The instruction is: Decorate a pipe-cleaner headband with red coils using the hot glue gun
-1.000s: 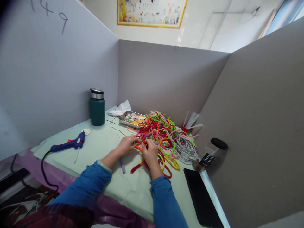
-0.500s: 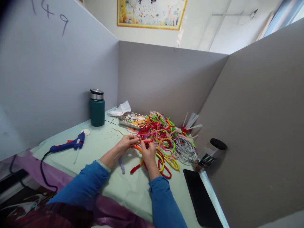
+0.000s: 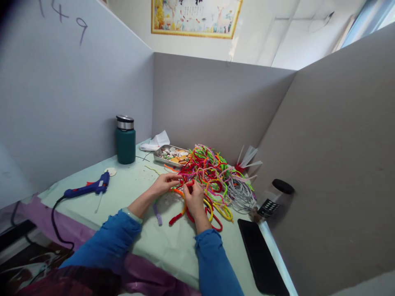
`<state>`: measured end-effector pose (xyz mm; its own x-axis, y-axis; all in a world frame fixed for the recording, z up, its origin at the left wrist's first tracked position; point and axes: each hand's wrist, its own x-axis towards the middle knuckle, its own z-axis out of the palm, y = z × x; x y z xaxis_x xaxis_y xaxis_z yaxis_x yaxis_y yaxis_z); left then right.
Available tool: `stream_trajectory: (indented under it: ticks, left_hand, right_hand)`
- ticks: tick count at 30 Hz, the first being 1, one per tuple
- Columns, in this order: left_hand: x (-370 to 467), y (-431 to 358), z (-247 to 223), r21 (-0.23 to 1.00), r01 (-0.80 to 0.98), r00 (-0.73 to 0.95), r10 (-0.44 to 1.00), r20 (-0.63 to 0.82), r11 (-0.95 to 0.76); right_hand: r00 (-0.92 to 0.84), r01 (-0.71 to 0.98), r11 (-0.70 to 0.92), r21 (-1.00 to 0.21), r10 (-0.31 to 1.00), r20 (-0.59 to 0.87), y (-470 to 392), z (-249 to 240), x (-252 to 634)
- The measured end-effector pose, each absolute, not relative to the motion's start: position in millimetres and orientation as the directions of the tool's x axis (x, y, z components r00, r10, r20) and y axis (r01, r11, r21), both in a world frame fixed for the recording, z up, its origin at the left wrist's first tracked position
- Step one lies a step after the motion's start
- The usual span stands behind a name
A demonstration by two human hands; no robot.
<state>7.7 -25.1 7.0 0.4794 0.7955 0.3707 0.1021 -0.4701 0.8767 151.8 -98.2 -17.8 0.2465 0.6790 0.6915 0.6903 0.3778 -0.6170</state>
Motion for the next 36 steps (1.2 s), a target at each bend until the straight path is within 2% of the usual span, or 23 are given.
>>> stream_trajectory:
  ticks: [2,4,6,8,12,15,20,23,28,33,36]
  left_hand:
    - [7.2,-25.5,6.1,0.721,0.234,0.500,0.716,0.486,-0.652]
    - [6.7,-27.8,5.5,0.580,0.351,0.539,0.665,0.517,-0.735]
    - [6.3,-30.4,5.1,0.498,0.420,0.565,0.648,0.511,-0.759]
    - [6.2,-32.3,4.8,0.476,0.435,0.583,0.642,0.498,-0.764]
    - [8.0,-32.3,3.8,0.530,0.386,0.604,0.641,0.474,-0.755]
    - [10.8,-31.3,3.0,0.644,0.321,0.578,0.682,0.449,-0.695]
    - [15.1,-32.5,4.9,0.914,0.094,0.545,0.789,0.284,-0.394]
    - [15.0,-34.4,9.3,0.975,-0.040,0.543,0.815,0.203,-0.217]
    - [13.2,-35.5,13.2,0.982,-0.177,0.491,0.859,0.146,-0.066]
    - [15.1,-35.5,7.3,0.955,-0.288,0.509,0.856,0.095,0.066]
    - [15.2,-35.2,5.0,0.946,-0.298,0.545,0.837,0.057,0.130]
  right_hand:
    - [0.188,0.724,0.388,-0.571,0.685,0.704,-99.4,-16.8,151.6]
    - [0.143,0.744,0.395,-0.539,0.694,0.706,-101.1,-15.4,151.0]
    - [0.129,0.751,0.399,-0.527,0.694,0.709,-102.5,-14.2,150.9]
    - [0.145,0.738,0.400,-0.543,0.692,0.707,-102.9,-13.7,151.6]
    - [0.249,0.654,0.387,-0.650,0.701,0.668,-100.5,-15.6,153.5]
    - [0.356,0.556,0.375,-0.741,0.698,0.621,-97.1,-18.0,154.1]
    - [0.450,0.417,0.389,-0.821,0.697,0.559,-93.4,-18.3,153.3]
    - [0.449,0.375,0.391,-0.841,0.717,0.533,-94.7,-16.5,151.1]
    - [0.358,0.403,0.419,-0.814,0.746,0.561,-101.6,-11.4,141.7]
    - [0.232,0.577,0.475,-0.664,0.685,0.691,-106.2,-7.5,130.4]
    - [0.212,0.634,0.458,-0.624,0.673,0.709,-106.2,-8.6,130.6]
